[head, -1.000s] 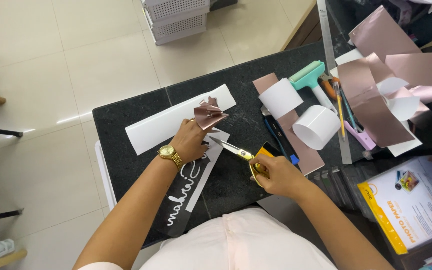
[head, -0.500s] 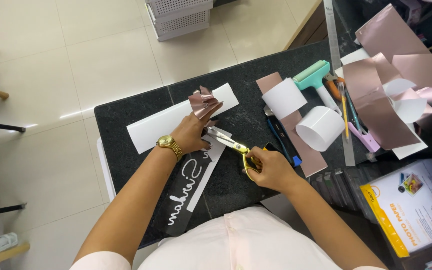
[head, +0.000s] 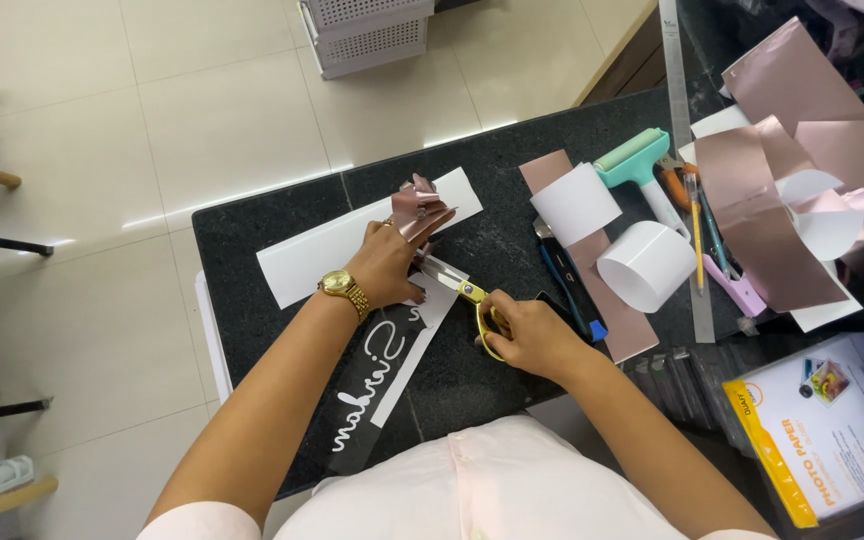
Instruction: Removing excess vinyl from a cut decal using hands, scissors, and a pointed tool to reveal the design.
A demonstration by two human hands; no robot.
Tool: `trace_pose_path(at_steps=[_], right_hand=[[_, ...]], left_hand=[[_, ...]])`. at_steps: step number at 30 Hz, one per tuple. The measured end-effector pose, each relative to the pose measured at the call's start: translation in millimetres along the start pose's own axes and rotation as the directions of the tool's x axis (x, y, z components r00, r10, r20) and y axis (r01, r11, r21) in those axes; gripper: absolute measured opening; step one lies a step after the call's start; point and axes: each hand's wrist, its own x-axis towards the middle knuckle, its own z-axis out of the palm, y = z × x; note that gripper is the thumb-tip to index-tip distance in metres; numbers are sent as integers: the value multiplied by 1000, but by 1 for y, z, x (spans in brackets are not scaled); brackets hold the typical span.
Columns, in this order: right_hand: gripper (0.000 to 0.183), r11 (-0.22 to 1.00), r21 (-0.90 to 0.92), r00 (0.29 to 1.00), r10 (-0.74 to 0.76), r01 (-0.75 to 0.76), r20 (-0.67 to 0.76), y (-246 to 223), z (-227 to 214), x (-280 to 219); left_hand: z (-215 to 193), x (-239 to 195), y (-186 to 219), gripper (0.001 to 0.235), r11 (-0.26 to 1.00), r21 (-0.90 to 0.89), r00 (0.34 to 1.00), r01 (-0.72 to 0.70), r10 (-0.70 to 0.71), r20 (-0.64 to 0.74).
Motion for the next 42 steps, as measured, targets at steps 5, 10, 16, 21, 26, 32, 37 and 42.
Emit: trace_pose_path(at_steps=[5, 10, 16, 21, 26, 32, 37, 42], right_hand=[[45, 999, -35, 996, 6, -3, 85, -2, -4, 0], [48, 999, -23, 999, 38, -38, 7, -3, -5, -21], [48, 956, -31, 940, 279, -291, -198, 59, 23, -46], [41, 922, -168, 927, 313, -349, -208, 57, 5, -34], [31, 898, -332, 956, 257, -291, -143, 28, -28, -13], [106, 973, 39, 916, -200, 228, -347, -71, -58, 33], [25, 911, 323, 827, -34, 257, -561, -27, -57, 63], [31, 886, 378, 627, 138, 267, -767, -13, -107, 43]], left_hand=[[-7, 0, 7, 138, 995, 103, 1000, 4, -1, -23], [-2, 0, 4, 144, 990, 131, 999, 42, -40, -23], [-22, -12, 24, 121, 989, 135, 998, 67, -69, 5], [-1, -11, 17, 106, 973, 223, 997, 59, -68, 37], [-8, -22, 27, 84, 963, 268, 1000, 6, -7, 4], [19, -25, 20, 67, 913, 372, 934, -166, 266, -236], [36, -38, 17, 47, 932, 298, 874, -205, 311, -373], [101, -42, -9, 20, 948, 275, 754, -161, 298, -585]])
